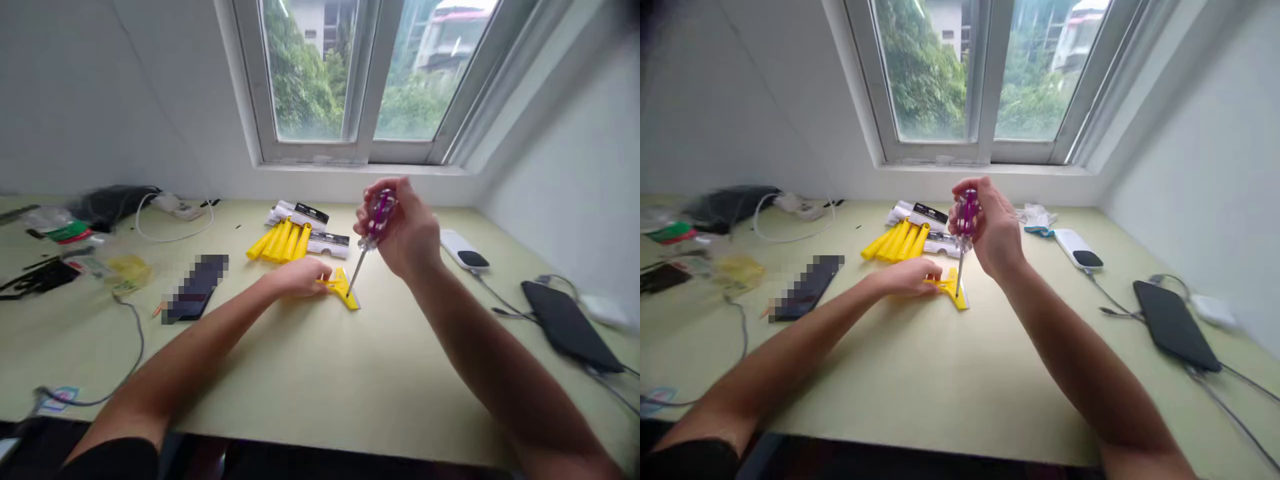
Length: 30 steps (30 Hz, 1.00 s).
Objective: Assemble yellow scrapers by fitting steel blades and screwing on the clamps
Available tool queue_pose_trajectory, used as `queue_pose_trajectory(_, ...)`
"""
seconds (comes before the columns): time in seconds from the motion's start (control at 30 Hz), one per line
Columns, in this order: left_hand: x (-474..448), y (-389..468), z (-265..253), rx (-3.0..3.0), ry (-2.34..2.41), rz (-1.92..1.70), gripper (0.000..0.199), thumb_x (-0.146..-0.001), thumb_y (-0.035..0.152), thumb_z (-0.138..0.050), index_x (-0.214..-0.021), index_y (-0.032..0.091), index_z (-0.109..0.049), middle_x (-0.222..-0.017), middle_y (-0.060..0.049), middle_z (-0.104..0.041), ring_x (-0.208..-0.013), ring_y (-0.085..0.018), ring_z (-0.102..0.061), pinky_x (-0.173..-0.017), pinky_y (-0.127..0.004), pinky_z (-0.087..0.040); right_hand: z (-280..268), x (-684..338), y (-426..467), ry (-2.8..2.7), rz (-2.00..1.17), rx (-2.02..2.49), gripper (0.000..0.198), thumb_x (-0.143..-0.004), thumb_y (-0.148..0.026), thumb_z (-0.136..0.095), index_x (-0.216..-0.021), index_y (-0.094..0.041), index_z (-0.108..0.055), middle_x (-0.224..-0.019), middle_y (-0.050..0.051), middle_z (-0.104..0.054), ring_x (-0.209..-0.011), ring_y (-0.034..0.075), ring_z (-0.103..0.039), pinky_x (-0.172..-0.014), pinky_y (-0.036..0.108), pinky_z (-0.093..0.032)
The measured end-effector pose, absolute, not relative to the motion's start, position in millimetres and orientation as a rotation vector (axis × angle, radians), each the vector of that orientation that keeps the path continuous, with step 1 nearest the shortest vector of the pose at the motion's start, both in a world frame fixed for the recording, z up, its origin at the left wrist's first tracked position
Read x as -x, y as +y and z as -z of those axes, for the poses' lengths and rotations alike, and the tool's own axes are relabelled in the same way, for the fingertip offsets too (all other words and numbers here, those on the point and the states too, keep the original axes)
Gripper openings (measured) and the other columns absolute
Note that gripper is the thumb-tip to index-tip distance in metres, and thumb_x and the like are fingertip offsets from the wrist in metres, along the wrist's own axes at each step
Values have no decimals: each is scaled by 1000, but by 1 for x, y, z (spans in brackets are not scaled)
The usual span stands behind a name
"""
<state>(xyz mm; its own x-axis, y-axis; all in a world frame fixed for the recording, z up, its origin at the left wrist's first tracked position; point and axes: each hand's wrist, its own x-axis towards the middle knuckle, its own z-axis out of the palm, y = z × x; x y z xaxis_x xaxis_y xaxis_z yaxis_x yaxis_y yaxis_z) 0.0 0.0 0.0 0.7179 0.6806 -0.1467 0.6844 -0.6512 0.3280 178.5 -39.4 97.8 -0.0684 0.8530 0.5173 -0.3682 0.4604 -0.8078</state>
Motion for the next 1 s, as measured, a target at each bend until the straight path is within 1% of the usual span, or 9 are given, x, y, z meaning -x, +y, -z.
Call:
queue_pose_trajectory(0.07, 0, -1, -2, -2568, 1059, 20, 20, -82, 40, -59, -87, 21, -61, -90, -4, -63, -82, -19, -57, -64, -25, -38, -91, -176, -38, -1295, -969, 493, 32, -82, -55, -62, -92, -25, -56, -71, -4, -51, -57, 9, -55, -54, 23, -48)
queue_pose_trajectory(0.17, 0, -2, -3, -2576, 1057, 22, 20, -82, 41, -60, -85, 21, -61, -89, -4, -62, -80, -18, -56, -63, -25, -37, -85, -176, -35, -1316, -889, 497, 36, -73, -43, -76, -98, -28, -54, -76, -5, -56, -61, 9, -59, -62, 24, -51)
queue_pose_trajectory(0.27, 1, -2, -3, -2584, 1053, 17, 23, -83, 43, -59, -83, 21, -60, -87, -3, -62, -78, -18, -56, -61, -25, -36, -86, -179, -32, -1337, -947, 518, 29, -80, -44, -68, -99, -25, -56, -83, -1, -62, -71, 13, -63, -69, 28, -53)
queue_pose_trajectory(0.37, 2, -1, -2, -2580, 1040, 10, 22, -83, 43, -59, -84, 21, -61, -87, -4, -62, -78, -18, -56, -62, -24, -36, -89, -182, -33, -1350, -1059, 538, 31, -88, -48, -52, -100, -21, -60, -89, 3, -61, -73, 14, -62, -63, 28, -53)
queue_pose_trajectory(0.43, 2, -1, -2, -2575, 1037, 8, 22, -83, 43, -59, -85, 21, -61, -88, -4, -62, -79, -18, -56, -63, -24, -37, -89, -181, -36, -1343, -1089, 541, 35, -90, -52, -46, -99, -21, -61, -85, 2, -58, -70, 14, -60, -58, 27, -52)
queue_pose_trajectory(0.5, 2, -1, -2, -2572, 1039, 8, 22, -83, 43, -59, -85, 21, -61, -89, -4, -62, -79, -18, -56, -63, -24, -37, -88, -178, -39, -1324, -1064, 540, 34, -87, -54, -50, -101, -24, -57, -79, 0, -55, -64, 12, -58, -55, 25, -50)
queue_pose_trajectory(0.6, 2, -1, -3, -2572, 1042, 8, 21, -83, 42, -60, -86, 21, -61, -88, -4, -62, -79, -18, -56, -63, -25, -37, -84, -173, -38, -1306, -1002, 508, 35, -79, -47, -67, -101, -27, -50, -79, -4, -56, -58, 9, -55, -54, 23, -49)
queue_pose_trajectory(0.73, 1, -2, -3, -2590, 1038, 12, 21, -84, 41, -58, -82, 20, -59, -85, -4, -61, -76, -18, -55, -60, -25, -35, -83, -175, -30, -1313, -1015, 494, 31, -87, -52, -56, -100, -23, -53, -84, 0, -60, -65, 11, -59, -59, 27, -51)
queue_pose_trajectory(1.0, 5, -4, -12, -2626, 975, 18, 17, -86, 37, -57, -87, 20, -58, -88, -3, -60, -81, -17, -54, -64, -25, -36, -100, -196, -27, -1110, -922, 518, 35, -89, -57, -44, -86, -24, -52, -67, -3, -48, -46, 9, -44, -42, 25, -35)
